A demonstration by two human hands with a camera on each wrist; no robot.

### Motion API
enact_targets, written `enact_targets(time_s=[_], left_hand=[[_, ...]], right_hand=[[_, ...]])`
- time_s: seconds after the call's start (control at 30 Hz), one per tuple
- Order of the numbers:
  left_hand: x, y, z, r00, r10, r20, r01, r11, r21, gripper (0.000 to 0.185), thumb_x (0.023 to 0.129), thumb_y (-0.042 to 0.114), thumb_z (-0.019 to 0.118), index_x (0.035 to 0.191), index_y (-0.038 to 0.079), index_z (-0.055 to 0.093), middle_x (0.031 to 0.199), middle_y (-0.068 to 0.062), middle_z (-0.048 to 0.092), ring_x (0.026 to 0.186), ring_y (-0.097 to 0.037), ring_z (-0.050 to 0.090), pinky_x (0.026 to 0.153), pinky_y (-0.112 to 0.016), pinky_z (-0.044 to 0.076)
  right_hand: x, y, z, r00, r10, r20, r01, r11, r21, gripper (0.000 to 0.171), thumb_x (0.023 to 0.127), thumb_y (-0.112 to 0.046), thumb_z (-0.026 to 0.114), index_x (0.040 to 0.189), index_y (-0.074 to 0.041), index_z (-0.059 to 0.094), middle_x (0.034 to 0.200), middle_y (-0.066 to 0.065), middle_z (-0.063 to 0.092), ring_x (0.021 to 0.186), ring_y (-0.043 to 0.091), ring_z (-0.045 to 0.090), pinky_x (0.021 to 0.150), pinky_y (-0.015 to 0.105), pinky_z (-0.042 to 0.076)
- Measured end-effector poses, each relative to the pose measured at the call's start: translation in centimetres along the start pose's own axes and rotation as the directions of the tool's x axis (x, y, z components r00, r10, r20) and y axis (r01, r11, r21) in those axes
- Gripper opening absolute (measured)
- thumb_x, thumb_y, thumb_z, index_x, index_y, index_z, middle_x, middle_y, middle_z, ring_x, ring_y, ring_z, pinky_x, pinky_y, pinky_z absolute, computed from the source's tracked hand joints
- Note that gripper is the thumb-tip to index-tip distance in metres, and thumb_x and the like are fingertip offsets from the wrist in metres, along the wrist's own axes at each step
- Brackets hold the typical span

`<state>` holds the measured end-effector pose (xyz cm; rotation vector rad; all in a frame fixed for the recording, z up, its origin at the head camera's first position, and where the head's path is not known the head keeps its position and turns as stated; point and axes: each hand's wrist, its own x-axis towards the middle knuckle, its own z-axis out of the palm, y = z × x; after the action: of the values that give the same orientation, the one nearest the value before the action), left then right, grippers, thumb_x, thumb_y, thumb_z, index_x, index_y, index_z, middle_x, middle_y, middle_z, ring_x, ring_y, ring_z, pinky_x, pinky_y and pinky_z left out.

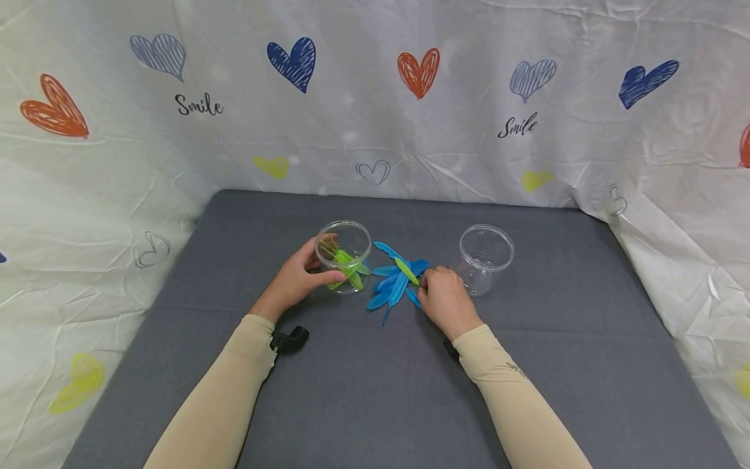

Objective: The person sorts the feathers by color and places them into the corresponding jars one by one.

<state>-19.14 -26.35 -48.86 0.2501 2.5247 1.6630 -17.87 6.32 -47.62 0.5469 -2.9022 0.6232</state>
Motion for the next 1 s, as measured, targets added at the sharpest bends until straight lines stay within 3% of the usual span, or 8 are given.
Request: enact_targets(time_s=[0.33, 0.5, 1.0], left_hand=[[-0.1, 0.0, -0.1, 1.000, 0.000, -0.003, 0.000, 1.000, 0.010, 0.091, 0.084, 0.062, 0.089, 0.161, 0.047, 0.042, 0.158, 0.002, 0.056, 0.143, -0.027, 0.059, 0.119, -0.058, 0.051], [-0.1, -0.1, -0.1, 1.000, 0.002, -0.003, -0.002, 1.000, 0.009, 0.092, 0.085, 0.061, 0.089, 0.162, 0.045, 0.042, 0.157, 0.002, 0.057, 0.144, -0.028, 0.058, 0.119, -0.058, 0.051], [-0.2, 0.2, -0.1, 1.000, -0.010, 0.002, 0.010, 1.000, -0.003, 0.090, 0.084, 0.060, 0.089, 0.160, 0.050, 0.042, 0.157, 0.003, 0.056, 0.143, -0.028, 0.059, 0.117, -0.061, 0.051]], right_hand=[[0.2, 0.1, 0.2, 1.000, 0.016, 0.018, -0.016, 1.000, -0.005, 0.012, 0.097, -0.005, 0.073, 0.085, -0.005, 0.075, 0.077, 0.007, 0.063, 0.066, 0.017, 0.058, 0.062, 0.035, 0.053], [0.2, 0.0, 0.0, 1.000, 0.021, 0.019, -0.021, 1.000, -0.010, 0.013, 0.098, -0.007, 0.073, 0.086, -0.006, 0.075, 0.077, 0.006, 0.064, 0.064, 0.016, 0.057, 0.060, 0.033, 0.052], [0.6, -0.9, -1.3, 0.999, -0.023, -0.036, 0.023, 1.000, 0.020, 0.011, 0.100, -0.012, 0.073, 0.089, -0.010, 0.075, 0.071, 0.000, 0.066, 0.058, 0.014, 0.057, 0.055, 0.032, 0.050]])
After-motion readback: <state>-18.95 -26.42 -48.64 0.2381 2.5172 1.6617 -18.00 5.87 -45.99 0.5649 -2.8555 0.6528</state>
